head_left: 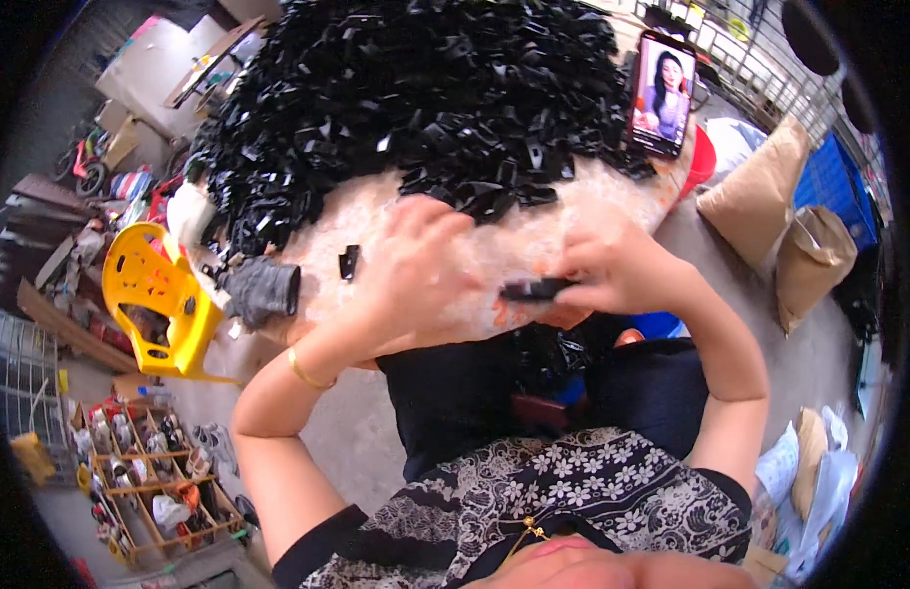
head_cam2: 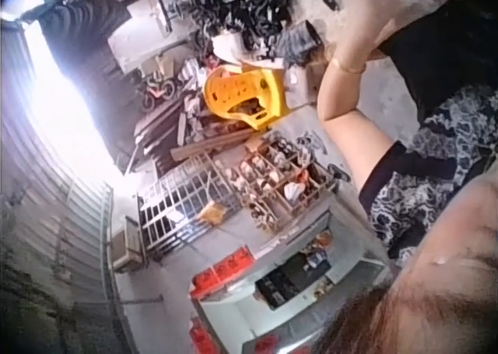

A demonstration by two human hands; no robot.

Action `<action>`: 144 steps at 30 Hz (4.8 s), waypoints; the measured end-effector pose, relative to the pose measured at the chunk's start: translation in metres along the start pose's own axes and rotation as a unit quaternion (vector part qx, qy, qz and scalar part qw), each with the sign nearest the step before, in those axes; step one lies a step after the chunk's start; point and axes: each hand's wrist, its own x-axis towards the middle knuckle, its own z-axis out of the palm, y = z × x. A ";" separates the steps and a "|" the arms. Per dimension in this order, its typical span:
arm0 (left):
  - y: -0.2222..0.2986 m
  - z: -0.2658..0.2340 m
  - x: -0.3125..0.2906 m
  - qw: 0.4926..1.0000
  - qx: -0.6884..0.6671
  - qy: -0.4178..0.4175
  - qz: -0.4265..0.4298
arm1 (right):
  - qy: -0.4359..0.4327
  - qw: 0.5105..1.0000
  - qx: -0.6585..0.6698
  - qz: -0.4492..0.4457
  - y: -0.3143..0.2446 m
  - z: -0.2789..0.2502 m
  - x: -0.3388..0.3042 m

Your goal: The person assembles small plastic parts by hand, repeatedly taking pieces from a pile, fitting and snapping them together, and placing the assembled components on the table.

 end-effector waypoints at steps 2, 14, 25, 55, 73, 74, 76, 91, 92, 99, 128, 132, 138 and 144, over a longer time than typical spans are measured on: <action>-0.029 -0.012 -0.027 0.983 0.153 0.036 -0.091 | -0.104 0.990 0.081 0.040 -0.005 -0.009 0.001; -0.038 0.034 0.033 0.981 0.036 0.071 -0.178 | 0.177 0.960 -0.216 -0.029 0.021 0.037 0.060; -0.198 -0.089 -0.018 0.723 0.193 0.174 -0.640 | 0.170 0.963 -0.209 -0.021 0.012 0.035 0.054; -0.058 -0.012 0.112 0.832 -0.028 0.194 -0.519 | 0.283 0.958 -0.040 0.011 0.024 0.029 0.046; -0.012 0.001 -0.056 0.990 0.052 -0.032 -0.124 | 0.127 0.991 0.033 -0.007 0.013 0.025 0.031; -0.010 0.007 -0.046 0.985 0.129 -0.037 -0.109 | 0.107 0.994 -0.014 -0.016 0.014 0.021 0.029; -0.007 0.022 -0.028 0.978 0.188 0.002 -0.095 | 0.059 0.996 -0.072 -0.004 0.015 0.018 0.025; -0.015 0.001 0.007 0.963 0.035 0.051 -0.264 | 0.120 0.992 -0.019 -0.017 0.018 0.028 0.027; -0.020 0.001 0.006 0.972 0.067 0.074 -0.214 | 0.108 0.993 -0.027 -0.024 0.018 0.028 0.029; -0.026 0.002 0.008 0.927 -0.229 0.201 -0.219 | 0.121 0.992 -0.020 0.019 0.017 0.025 0.025; 0.058 0.033 -0.022 0.999 0.021 0.039 0.004 | 0.130 0.988 -0.081 0.036 0.024 0.015 0.014; 0.037 0.032 -0.013 0.993 -0.071 0.071 0.063 | 0.117 0.992 0.036 0.030 0.011 0.014 0.018; 0.027 0.020 -0.019 0.989 -0.094 0.040 -0.106 | 0.087 0.996 -0.011 -0.018 -0.002 0.016 0.012; 0.023 0.019 -0.017 0.990 -0.109 0.030 -0.085 | 0.038 0.994 -0.100 0.007 -0.016 0.015 0.018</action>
